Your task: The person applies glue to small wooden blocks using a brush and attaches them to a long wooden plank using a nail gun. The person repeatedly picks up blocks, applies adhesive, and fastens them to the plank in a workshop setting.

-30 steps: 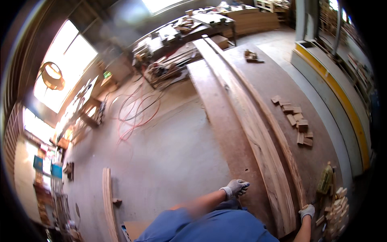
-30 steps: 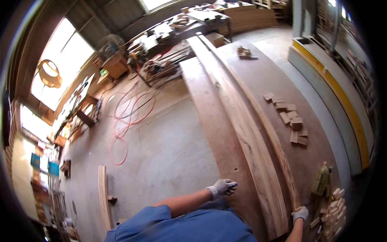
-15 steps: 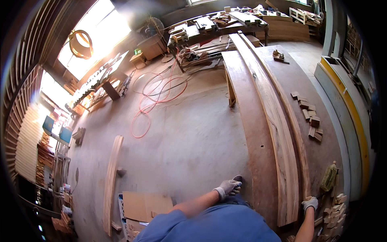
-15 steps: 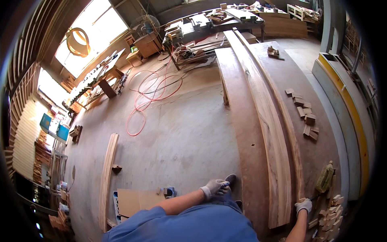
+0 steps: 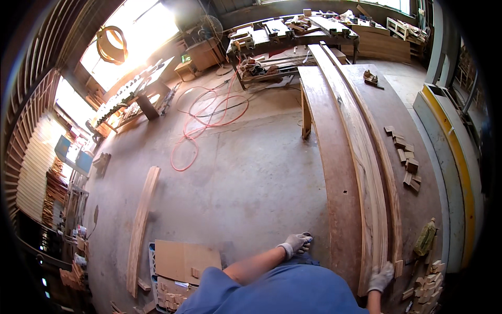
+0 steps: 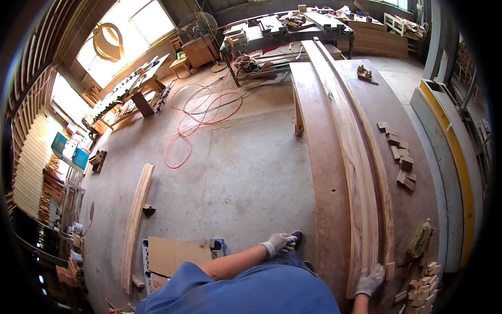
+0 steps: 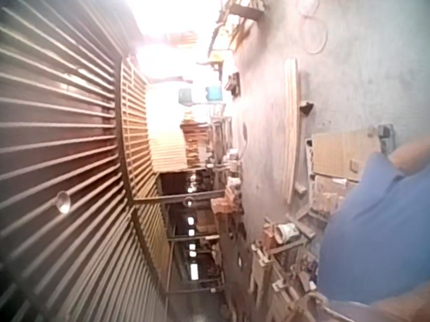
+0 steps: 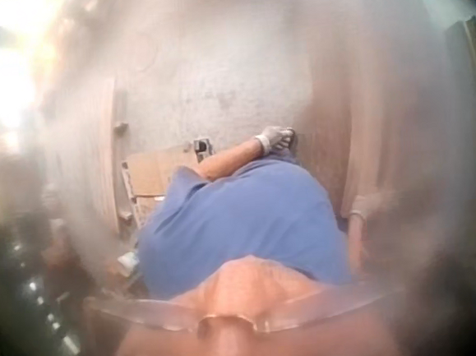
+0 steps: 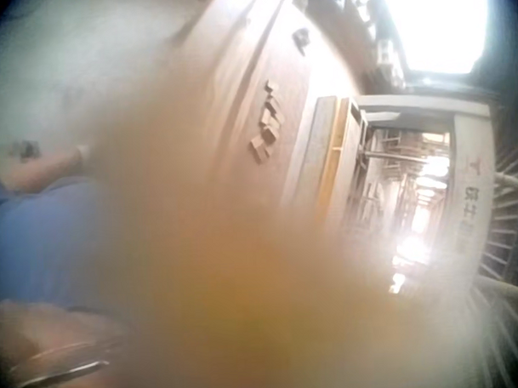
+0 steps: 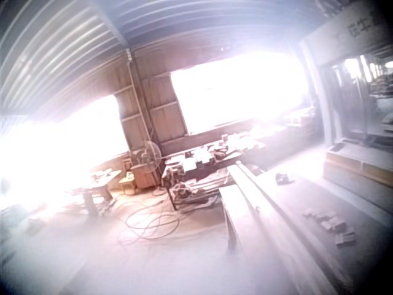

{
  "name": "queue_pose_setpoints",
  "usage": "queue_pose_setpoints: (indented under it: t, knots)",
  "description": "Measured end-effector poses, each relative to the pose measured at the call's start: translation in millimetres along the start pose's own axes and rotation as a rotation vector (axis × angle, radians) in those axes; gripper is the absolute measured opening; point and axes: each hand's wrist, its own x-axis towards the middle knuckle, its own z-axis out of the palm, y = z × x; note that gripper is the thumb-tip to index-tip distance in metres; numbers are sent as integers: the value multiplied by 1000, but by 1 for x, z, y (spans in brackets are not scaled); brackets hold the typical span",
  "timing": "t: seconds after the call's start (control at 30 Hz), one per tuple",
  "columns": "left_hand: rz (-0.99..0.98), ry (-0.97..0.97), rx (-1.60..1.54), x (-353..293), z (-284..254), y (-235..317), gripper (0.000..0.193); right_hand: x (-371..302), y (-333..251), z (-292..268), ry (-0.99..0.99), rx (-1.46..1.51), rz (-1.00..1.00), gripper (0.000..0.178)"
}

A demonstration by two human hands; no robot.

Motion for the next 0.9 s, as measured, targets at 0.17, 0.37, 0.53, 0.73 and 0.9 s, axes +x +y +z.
queue_pose_setpoints:
  t: [0.17,0.37,0.53,0.73,0.9]
  knots:
    - [16,3,90,0,9,2,22,-46,-59,-28,-108,34,6,74]
    - [58,92,164,-8,15,2,25,-80,-59,-44,-133,16,-95,69]
    - [54,87,154,-11,13,-1,17,-100,-42,-50,-79,154,186,38]
    - [60,47,264,-11,7,7,22,-120,-41,-55,-170,306,638,33]
    - [80,47,127,-14,11,3,17,-114,-47,-42,-31,649,635,47]
